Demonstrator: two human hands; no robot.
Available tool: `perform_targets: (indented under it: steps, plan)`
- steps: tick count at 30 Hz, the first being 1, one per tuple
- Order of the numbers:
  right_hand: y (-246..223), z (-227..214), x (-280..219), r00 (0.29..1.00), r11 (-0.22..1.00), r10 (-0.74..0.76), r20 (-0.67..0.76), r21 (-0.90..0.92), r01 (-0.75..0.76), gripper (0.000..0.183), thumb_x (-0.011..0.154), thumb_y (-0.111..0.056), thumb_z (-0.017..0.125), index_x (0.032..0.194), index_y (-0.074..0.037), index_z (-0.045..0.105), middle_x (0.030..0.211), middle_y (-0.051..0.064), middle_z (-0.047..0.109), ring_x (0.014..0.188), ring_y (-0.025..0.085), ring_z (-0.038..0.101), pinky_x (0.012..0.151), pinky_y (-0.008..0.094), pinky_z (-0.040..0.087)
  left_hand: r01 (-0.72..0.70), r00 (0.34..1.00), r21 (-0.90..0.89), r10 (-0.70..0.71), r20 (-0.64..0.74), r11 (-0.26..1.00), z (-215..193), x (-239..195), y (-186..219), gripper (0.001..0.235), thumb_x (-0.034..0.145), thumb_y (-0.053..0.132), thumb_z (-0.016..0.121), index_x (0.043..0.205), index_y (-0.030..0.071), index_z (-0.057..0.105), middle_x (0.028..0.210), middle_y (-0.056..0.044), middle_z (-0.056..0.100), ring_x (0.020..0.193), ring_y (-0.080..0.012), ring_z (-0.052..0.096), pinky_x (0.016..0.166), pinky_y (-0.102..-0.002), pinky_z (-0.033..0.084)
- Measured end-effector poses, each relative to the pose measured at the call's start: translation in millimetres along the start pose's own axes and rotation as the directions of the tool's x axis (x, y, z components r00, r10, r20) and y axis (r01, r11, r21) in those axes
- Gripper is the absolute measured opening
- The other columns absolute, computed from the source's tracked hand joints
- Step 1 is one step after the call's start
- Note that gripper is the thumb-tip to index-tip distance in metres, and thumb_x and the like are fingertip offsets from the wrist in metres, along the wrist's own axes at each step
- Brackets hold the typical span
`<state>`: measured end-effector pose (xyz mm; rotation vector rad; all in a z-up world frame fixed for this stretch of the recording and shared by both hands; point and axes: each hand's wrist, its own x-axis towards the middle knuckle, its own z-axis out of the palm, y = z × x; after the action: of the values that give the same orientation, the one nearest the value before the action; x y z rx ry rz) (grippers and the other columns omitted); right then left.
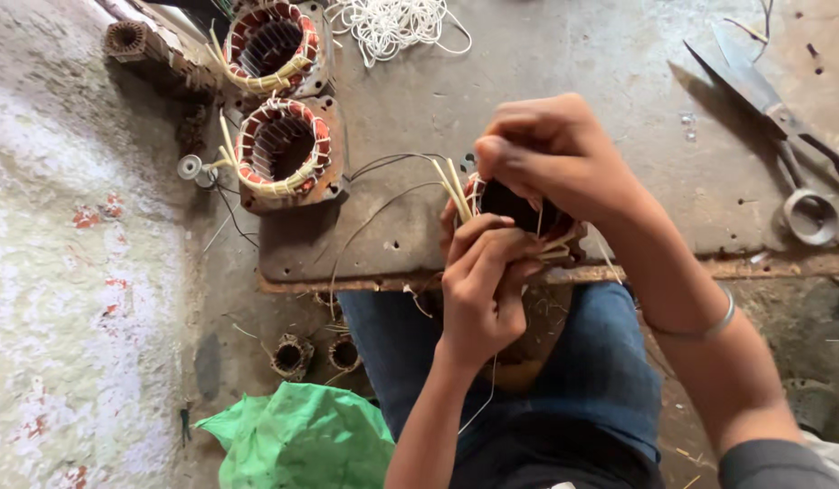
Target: The person ties strings around the copper windings of a motor stator by hand and using a thin metal hook tool to secure them.
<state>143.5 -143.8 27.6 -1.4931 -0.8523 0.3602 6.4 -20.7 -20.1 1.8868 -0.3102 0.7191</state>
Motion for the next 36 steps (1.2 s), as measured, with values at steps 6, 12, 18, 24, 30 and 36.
perform_targets:
  steps: [6, 12, 18, 24, 30, 36]
  plan:
    - [8.2, -13.8, 0.4, 0.949, 0.715, 0.260, -0.180, 0.696, -0.063, 0.025, 0.105, -0.012, 0.065, 0.084, 0.000, 0.064, 0.061, 0.002, 0.054, 0.047, 0.011, 0.050, 0.043, 0.031, 0.046, 0.001, 1.000, 0.007, -0.001, -0.008, 1.000, -0.2, 4.0, 0.2, 0.019, 0.082, -0.006, 0.072, 0.096, 0.005, 0.067, 0.096, -0.005, 0.072, 0.105, -0.0290, 0.066, 0.115, -0.049, 0.038]
    - [-22.5, 12.0, -30.2, 0.963, 0.995, 0.005, -0.271, 0.093, 0.021, 0.024, 0.108, -0.011, 0.056, 0.089, 0.003, 0.063, 0.074, 0.011, 0.066, 0.060, 0.015, 0.059, 0.055, 0.028, 0.049, -0.002, 0.989, -0.051, 0.009, 0.144, 0.999, -10.9, -1.7, -10.5, 0.021, 0.095, -0.007, 0.066, 0.113, 0.004, 0.063, 0.109, -0.007, 0.073, 0.123, -0.0311, 0.067, 0.112, -0.038, 0.048]
    - [21.5, 113.1, -140.9, 0.820, 0.948, -0.272, -0.503, 0.008, 0.319, 0.030, 0.110, -0.025, 0.057, 0.094, 0.000, 0.065, 0.083, 0.015, 0.071, 0.086, 0.026, 0.070, 0.105, 0.045, 0.054, 0.476, 0.865, -0.597, -0.467, 0.185, 0.646, 1.7, -4.3, -12.9, 0.027, 0.094, 0.001, 0.057, 0.117, 0.012, 0.049, 0.118, 0.002, 0.068, 0.114, -0.0172, 0.075, 0.099, -0.044, 0.060]
    - [51.1, 111.1, -145.0, 0.741, 0.870, -0.289, -0.607, 0.156, 0.467, 0.028, 0.109, -0.028, 0.061, 0.097, -0.003, 0.066, 0.089, 0.018, 0.071, 0.091, 0.029, 0.069, 0.111, 0.048, 0.049, 0.068, 0.988, -0.131, -0.049, 0.143, 0.989, -17.6, 12.2, 5.4, 0.042, 0.086, -0.004, 0.075, 0.119, 0.000, 0.051, 0.102, -0.009, 0.072, 0.097, -0.0225, 0.075, 0.104, -0.040, 0.044]
    - [40.1, 101.4, -210.7, 0.797, 0.754, -0.393, -0.458, -0.657, -0.006, 0.020, 0.099, -0.022, 0.070, 0.096, -0.003, 0.069, 0.091, 0.020, 0.064, 0.089, 0.031, 0.063, 0.086, 0.037, 0.052, 0.322, 0.943, -0.218, -0.291, 0.162, 0.921, -11.8, 3.0, 6.7, 0.033, 0.090, 0.005, 0.075, 0.118, 0.007, 0.058, 0.116, -0.008, 0.066, 0.111, -0.0224, 0.076, 0.101, -0.035, 0.059]
    - [129.2, 102.1, -312.5, 0.509, 0.708, 0.699, -0.503, 0.383, -0.594, 0.015, 0.088, -0.013, 0.073, 0.094, -0.001, 0.077, 0.068, 0.005, 0.066, 0.058, 0.013, 0.058, 0.055, 0.028, 0.044, -0.094, 0.995, 0.122, 0.095, -0.005, 0.988, -0.9, -7.2, 10.8, 0.029, 0.092, 0.000, 0.074, 0.117, 0.007, 0.059, 0.120, -0.006, 0.069, 0.132, -0.0309, 0.057, 0.123, -0.056, 0.033]
